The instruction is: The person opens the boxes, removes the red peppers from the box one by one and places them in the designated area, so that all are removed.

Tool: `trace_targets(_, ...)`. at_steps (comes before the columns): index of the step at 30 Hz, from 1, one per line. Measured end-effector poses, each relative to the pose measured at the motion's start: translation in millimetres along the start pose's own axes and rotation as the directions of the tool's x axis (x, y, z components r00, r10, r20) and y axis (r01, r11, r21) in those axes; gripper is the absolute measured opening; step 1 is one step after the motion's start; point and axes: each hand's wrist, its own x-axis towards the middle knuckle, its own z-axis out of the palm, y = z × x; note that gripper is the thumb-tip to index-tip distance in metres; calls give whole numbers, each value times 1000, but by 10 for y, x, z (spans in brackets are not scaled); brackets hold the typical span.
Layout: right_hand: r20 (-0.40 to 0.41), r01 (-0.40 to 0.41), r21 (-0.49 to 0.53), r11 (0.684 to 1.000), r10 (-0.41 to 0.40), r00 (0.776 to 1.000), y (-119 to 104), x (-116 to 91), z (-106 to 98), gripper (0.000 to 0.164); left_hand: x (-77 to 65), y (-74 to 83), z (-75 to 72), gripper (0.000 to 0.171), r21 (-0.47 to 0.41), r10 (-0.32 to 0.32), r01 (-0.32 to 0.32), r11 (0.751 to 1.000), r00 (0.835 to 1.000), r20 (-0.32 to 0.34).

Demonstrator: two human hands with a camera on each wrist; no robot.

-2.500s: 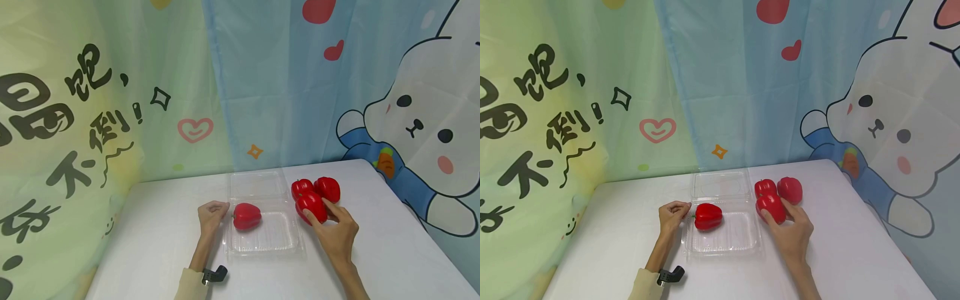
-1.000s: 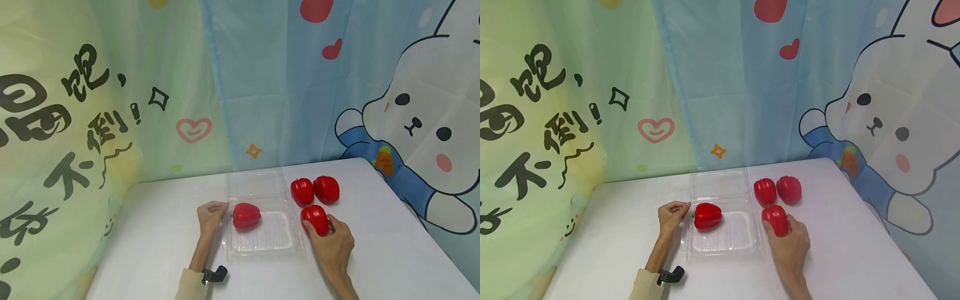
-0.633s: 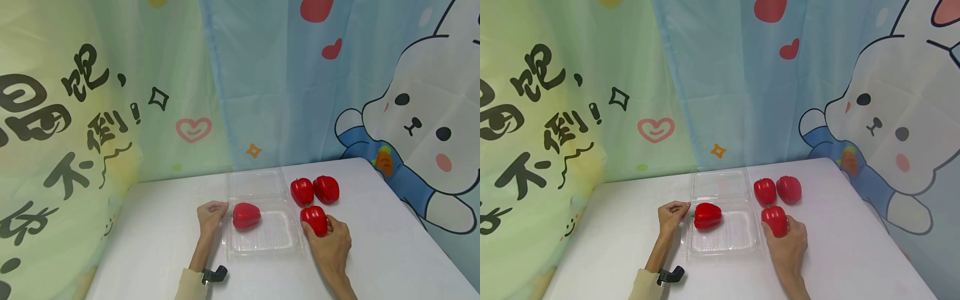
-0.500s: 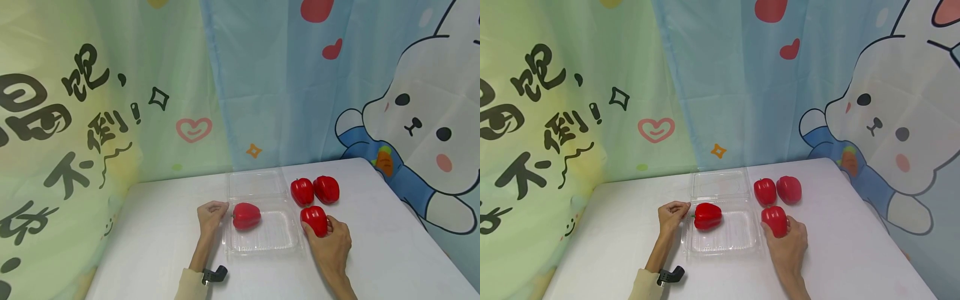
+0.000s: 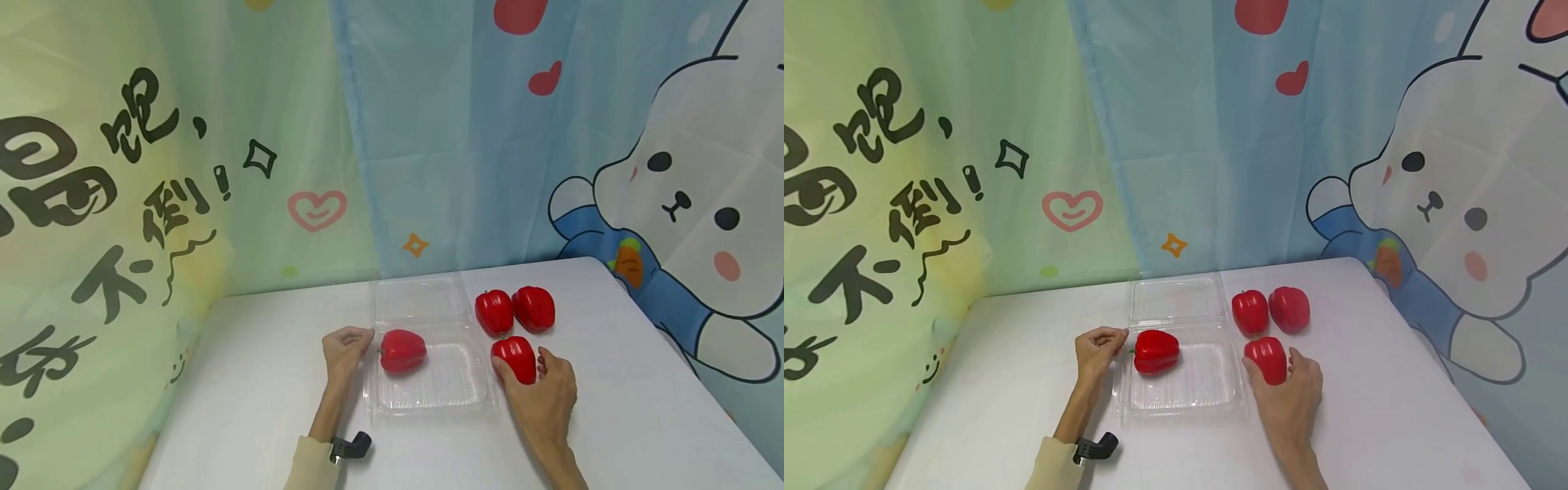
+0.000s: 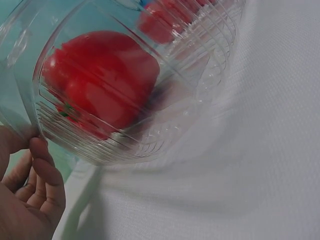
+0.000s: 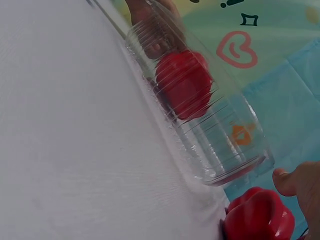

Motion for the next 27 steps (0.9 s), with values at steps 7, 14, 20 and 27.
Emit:
trace_targets(7, -89, 135, 24, 991, -133, 987, -91, 46, -63, 90, -1, 0, 0, 18, -13, -1, 1, 1000, 1000, 9)
trace_targets(14, -107, 386, 176, 905, -372, 922, -210, 125, -15, 83, 11, -26, -14, 17, -14, 4, -4, 1000, 1000, 10)
trace_targets(20, 104, 417, 275, 866, -458, 883, -347, 148, 85, 80, 21, -71, -10, 15, -25, -16, 16, 1000, 1000, 6)
trace_targets(27, 353, 368, 352, 861, -486, 799, -522, 213, 251, 77, 17, -29, -6, 16, 6, 2, -2, 1000, 1000, 15)
